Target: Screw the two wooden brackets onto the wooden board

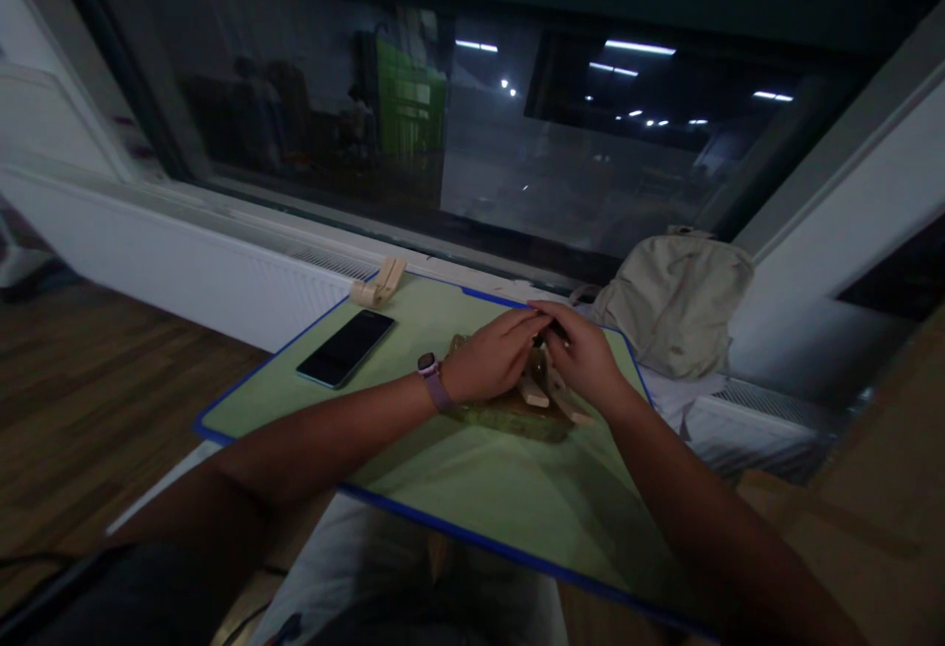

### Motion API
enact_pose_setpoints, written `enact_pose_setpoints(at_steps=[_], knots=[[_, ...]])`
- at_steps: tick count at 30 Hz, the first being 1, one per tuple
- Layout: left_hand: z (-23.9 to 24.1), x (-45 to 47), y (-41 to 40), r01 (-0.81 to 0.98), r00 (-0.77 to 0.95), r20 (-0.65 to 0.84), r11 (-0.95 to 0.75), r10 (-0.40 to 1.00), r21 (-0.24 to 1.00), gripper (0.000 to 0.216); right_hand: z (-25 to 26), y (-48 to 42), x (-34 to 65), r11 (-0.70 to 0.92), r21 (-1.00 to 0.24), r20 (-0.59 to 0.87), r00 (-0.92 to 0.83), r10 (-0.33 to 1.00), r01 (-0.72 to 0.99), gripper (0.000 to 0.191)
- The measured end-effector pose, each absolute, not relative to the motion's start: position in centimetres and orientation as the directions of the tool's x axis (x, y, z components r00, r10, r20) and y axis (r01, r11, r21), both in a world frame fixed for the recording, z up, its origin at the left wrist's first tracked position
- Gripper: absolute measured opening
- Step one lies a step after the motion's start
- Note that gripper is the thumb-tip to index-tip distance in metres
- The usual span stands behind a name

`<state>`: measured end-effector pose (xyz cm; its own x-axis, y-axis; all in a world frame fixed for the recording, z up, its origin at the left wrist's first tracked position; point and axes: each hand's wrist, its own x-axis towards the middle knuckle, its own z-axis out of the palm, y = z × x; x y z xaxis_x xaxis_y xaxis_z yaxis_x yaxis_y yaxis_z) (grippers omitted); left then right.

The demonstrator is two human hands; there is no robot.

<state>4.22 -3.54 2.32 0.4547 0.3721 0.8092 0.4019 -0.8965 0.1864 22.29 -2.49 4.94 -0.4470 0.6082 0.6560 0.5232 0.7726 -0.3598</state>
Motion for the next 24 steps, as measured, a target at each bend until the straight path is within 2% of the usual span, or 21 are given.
enact_pose_setpoints(at_steps=[2,4,7,9,11,14,18,21,24], knots=[[2.3,2.9,-3.8,0.436,0.457,0.789,-0.877,0.411,0.204,0.047,5.0,-2.2,22.2,0.766,-0.364,0.658,-0.436,0.615,0.531,0.029],[2.3,1.0,-3.9,0.572,0.444,0.740,-0.795,0.506,0.201,0.040,5.2,-2.0,22.2,0.763,-0.360,0.663,-0.428,0.614,0.537,0.023],[1.6,-1.9,-3.8,0.826,0.343,0.619,-0.541,0.707,0.160,0.038,5.4,-1.8,22.3,0.756,-0.362,0.659,-0.424,0.621,0.545,0.022],[1.0,-3.5,-3.8,0.931,0.232,0.531,-0.344,0.815,0.121,0.042,5.4,-1.8,22.3,0.756,-0.366,0.649,-0.433,0.625,0.544,0.021],[0.4,-4.4,-3.9,0.980,0.142,0.436,-0.188,0.889,0.065,0.047,5.4,-1.8,22.3,0.759,-0.370,0.643,-0.441,0.626,0.536,0.021],[-0.2,-5.1,-3.9,0.998,0.038,0.267,-0.050,0.963,0.038,0.049,5.4,-1.8,22.3,0.767,-0.371,0.645,-0.450,0.618,0.523,0.020],[-0.2,-5.4,-3.7,0.997,-0.035,0.148,0.025,0.988,0.069,0.052,5.3,-1.8,22.5,0.777,-0.355,0.657,-0.452,0.603,0.520,0.020],[0.3,-5.1,-3.3,0.999,-0.027,0.233,0.020,0.972,0.030,0.051,5.1,-1.9,22.8,0.778,-0.354,0.663,-0.447,0.600,0.520,0.019],[1.7,-3.6,-3.2,0.991,0.103,0.370,-0.128,0.923,0.041,0.048,4.8,-1.8,22.9,0.762,-0.394,0.630,-0.453,0.631,0.514,0.019]])
